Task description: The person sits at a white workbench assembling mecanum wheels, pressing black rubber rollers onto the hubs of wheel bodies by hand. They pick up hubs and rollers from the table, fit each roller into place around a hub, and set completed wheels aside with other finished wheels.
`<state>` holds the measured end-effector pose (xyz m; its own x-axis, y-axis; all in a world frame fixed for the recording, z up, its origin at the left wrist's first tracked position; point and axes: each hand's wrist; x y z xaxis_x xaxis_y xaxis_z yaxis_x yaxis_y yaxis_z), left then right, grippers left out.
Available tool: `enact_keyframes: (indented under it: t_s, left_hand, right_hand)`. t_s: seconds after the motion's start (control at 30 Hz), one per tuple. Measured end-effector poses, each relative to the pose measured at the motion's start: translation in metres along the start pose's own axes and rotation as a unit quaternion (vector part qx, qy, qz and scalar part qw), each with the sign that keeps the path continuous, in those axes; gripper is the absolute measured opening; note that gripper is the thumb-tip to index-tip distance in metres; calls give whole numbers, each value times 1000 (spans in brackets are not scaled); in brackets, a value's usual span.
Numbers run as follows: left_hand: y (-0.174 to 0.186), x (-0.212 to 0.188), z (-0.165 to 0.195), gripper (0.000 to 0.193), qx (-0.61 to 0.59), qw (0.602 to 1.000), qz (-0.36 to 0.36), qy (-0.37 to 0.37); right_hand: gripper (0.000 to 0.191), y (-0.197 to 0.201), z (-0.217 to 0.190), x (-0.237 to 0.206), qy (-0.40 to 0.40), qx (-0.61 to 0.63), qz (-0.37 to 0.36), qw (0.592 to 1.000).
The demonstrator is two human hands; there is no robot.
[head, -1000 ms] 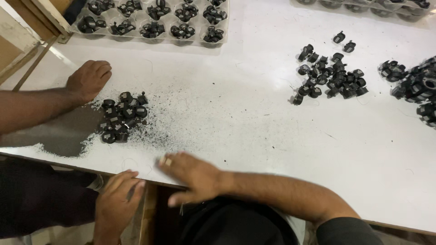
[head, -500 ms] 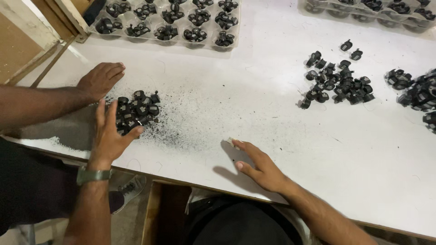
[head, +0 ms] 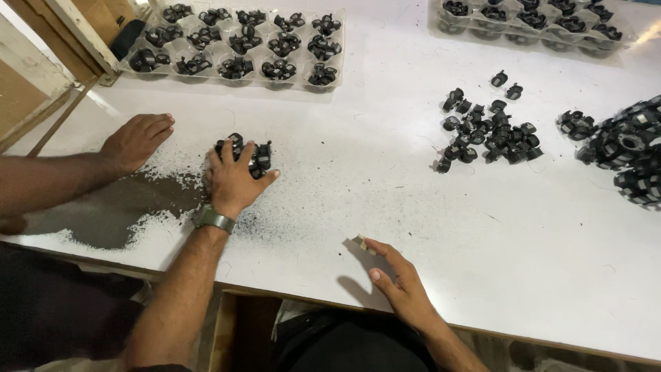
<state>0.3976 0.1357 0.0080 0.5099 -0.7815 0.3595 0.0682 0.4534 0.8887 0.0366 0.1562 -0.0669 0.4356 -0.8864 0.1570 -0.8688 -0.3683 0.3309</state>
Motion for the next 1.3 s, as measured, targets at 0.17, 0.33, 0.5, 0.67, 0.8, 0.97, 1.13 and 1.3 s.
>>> enact_keyframes:
  t_s: [0.17,0.33,0.5,0.67,0.8,0.97,1.13,1.3]
  left_hand:
    - [-4,2,34,99,-1,998,-50,-31]
    - [-6,3,49,98,-8,998,-51,-30]
    - [-8,11,49,101,-8,997,-72,-23]
    - [-9,24,37,117,-159,980,120,-27]
    - [-6,30,19,110,-196,949,240,-60]
    - [-6,33,3,103,-235,950,206,-19]
    - [-9,35,5,99,-266,945,189,-7]
    - [-11,32,10,98,-285,945,160,6]
  right_hand:
    - [55,-2,-6,0,43,-51,-3,998]
    - [55,0,-15,-1,20,-84,-18,996]
    - [55,-1,-23,0,11,-90,-25,996]
    - [56,1,-34,4,-18,-91,-21,995]
    - [62,1,-40,7,-119,-96,-31,988]
    - [53,0,-30,15,57,-115,-22,991]
    - [33,32,-18,64,189,-204,-13,961]
    - [20,43,-7,130,257,-224,44,939]
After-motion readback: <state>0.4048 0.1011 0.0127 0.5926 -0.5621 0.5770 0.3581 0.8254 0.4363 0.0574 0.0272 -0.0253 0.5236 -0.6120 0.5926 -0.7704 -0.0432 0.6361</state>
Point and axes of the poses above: each hand's wrist, its own x-axis towards the middle knuckle, its own y-axis out of the back of the hand, z = x × y, and after that the axes turned 14 degrees about z, right-handed
